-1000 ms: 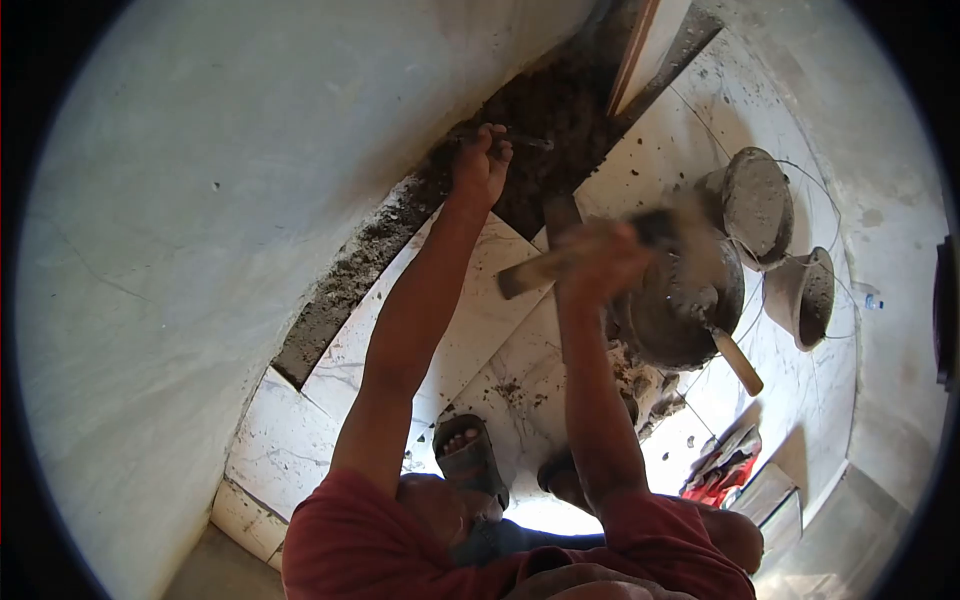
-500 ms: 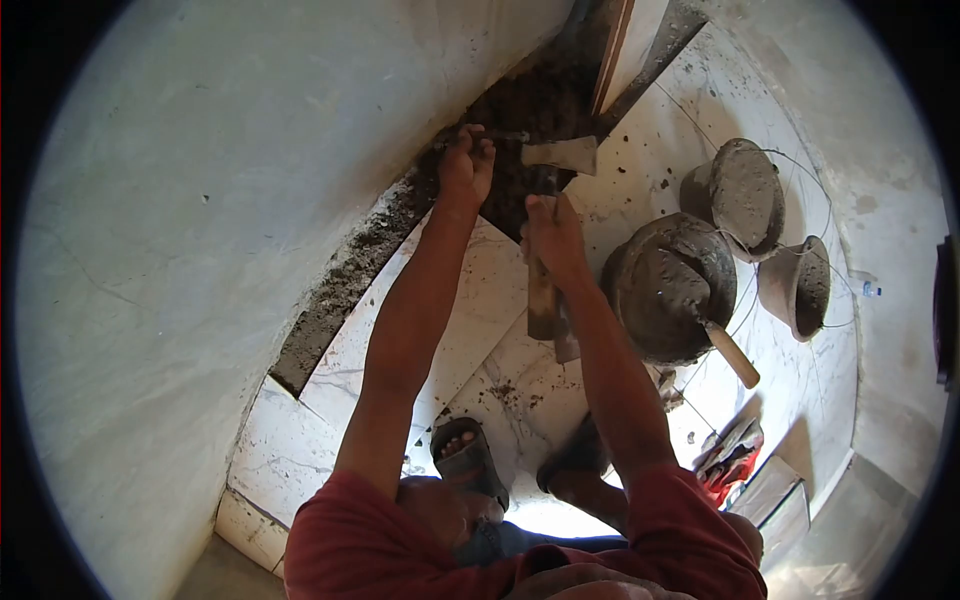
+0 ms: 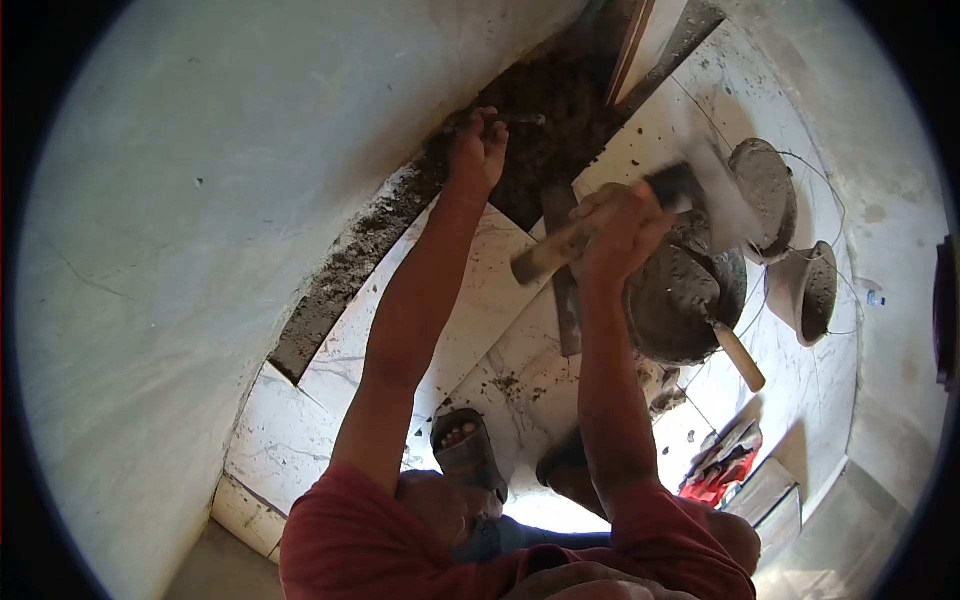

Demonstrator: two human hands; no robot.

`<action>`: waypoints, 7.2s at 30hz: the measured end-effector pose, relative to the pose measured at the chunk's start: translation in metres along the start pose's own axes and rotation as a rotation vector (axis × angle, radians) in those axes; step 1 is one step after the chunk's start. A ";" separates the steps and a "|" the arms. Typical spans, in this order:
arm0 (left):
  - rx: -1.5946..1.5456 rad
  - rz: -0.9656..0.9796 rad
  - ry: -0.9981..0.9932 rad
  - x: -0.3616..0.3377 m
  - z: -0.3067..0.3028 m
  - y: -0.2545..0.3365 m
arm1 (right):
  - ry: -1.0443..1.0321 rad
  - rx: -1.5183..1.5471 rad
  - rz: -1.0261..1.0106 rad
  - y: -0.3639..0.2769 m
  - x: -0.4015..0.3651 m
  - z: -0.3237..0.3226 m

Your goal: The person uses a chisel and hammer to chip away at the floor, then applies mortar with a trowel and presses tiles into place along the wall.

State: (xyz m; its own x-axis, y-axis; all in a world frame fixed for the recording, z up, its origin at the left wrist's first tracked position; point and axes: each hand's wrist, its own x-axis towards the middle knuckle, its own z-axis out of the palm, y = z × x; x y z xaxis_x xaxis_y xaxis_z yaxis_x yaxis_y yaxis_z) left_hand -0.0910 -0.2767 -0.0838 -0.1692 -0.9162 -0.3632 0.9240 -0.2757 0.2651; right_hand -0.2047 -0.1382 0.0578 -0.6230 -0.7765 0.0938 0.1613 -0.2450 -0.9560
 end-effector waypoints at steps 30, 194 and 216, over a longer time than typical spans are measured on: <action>-0.005 -0.041 0.072 0.002 0.001 0.003 | -0.504 -1.154 0.363 0.049 -0.076 -0.049; 1.352 0.118 1.310 -0.479 -0.203 0.099 | -1.484 -1.304 -0.191 -0.133 -0.138 -0.041; 1.236 0.107 1.136 -0.590 -0.232 0.111 | -0.776 -1.185 0.231 0.034 -0.075 -0.079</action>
State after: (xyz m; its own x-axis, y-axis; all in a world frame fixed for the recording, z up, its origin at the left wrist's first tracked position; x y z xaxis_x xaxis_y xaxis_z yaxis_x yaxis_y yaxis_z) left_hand 0.1910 0.3006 -0.0470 0.6975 -0.4370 -0.5679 0.0162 -0.7827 0.6222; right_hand -0.2126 -0.0424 -0.0036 -0.0416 -0.9408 -0.3365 -0.7624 0.2476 -0.5979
